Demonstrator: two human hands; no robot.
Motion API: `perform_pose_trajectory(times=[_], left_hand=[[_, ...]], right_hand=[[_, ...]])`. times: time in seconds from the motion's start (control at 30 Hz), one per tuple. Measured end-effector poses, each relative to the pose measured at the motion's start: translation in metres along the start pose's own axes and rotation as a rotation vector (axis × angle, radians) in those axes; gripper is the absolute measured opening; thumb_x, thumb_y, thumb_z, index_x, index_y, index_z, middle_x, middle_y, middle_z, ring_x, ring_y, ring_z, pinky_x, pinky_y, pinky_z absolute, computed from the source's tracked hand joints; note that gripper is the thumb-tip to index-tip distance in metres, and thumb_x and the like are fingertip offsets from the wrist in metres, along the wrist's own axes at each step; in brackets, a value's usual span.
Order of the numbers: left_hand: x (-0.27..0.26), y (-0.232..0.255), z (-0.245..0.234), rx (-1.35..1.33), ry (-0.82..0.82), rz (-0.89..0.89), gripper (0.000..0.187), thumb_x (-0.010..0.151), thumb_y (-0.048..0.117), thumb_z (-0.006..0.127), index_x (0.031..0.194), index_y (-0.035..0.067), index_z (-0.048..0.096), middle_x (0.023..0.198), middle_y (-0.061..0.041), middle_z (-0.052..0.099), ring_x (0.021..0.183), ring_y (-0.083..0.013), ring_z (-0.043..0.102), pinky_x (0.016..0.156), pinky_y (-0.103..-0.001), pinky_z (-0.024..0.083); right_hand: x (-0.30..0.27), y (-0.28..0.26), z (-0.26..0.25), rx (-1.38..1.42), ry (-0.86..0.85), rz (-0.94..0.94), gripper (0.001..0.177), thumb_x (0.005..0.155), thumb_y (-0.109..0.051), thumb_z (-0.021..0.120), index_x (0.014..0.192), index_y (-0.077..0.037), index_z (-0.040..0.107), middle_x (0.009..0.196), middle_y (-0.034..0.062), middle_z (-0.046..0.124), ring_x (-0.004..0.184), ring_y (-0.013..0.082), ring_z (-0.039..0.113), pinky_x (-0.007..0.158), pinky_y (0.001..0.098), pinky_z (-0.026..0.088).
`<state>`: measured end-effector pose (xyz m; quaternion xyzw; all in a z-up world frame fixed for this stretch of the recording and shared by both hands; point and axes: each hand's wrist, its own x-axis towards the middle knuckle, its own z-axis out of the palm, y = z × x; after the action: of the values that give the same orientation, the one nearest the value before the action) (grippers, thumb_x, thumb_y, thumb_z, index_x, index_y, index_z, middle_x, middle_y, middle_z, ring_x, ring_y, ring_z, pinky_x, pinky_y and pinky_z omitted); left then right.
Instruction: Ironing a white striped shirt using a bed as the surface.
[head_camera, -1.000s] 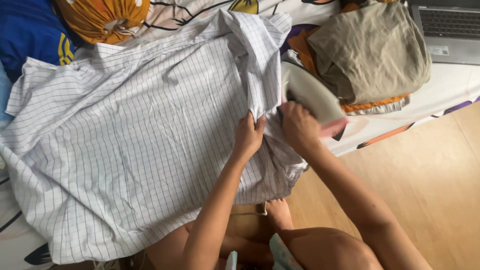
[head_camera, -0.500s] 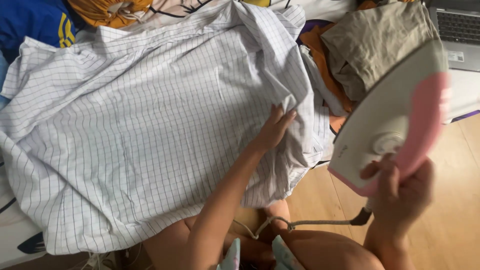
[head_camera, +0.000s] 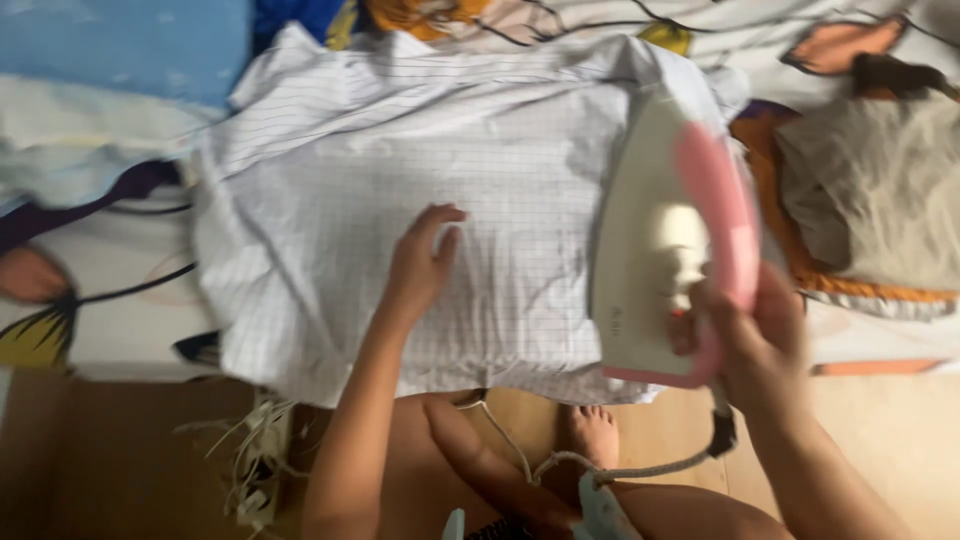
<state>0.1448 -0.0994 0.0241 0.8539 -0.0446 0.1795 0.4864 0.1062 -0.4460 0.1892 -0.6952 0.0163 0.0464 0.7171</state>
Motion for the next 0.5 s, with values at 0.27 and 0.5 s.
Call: perform_pose_trajectory(times=[0.27,0.5], left_hand=[[-0.004,-0.106,-0.080,0.433,0.233,-0.083,0.019,0.095,0.004,0.064,0.113,0.005,0.069,0.124,-0.019,0.069,0.127,-0.0465,0.056,0.105,-0.050,0.045],[0.082,-0.224,-0.091,0.523,0.138,0.045,0.035,0.093,0.002,0.050,0.126,-0.004,0.061,0.128,-0.027,0.062,0.119,-0.0462,0.061,0.104,-0.051,0.049]], right_hand=[[0.064,0.009,0.144,-0.511,-0.530,0.242,0.027,0.095,-0.021,0.064,0.106,0.004,0.067,0.064,0.0097,0.065,0.051,0.0163,0.061,0.048,0.0333,0.049],[0.065,0.050,0.227,-0.710,-0.751,0.309,0.048,0.095,-0.025,0.059,0.136,-0.003,0.050,0.067,0.0097,0.068,0.051,0.0163,0.064,0.050,0.0349,0.053]])
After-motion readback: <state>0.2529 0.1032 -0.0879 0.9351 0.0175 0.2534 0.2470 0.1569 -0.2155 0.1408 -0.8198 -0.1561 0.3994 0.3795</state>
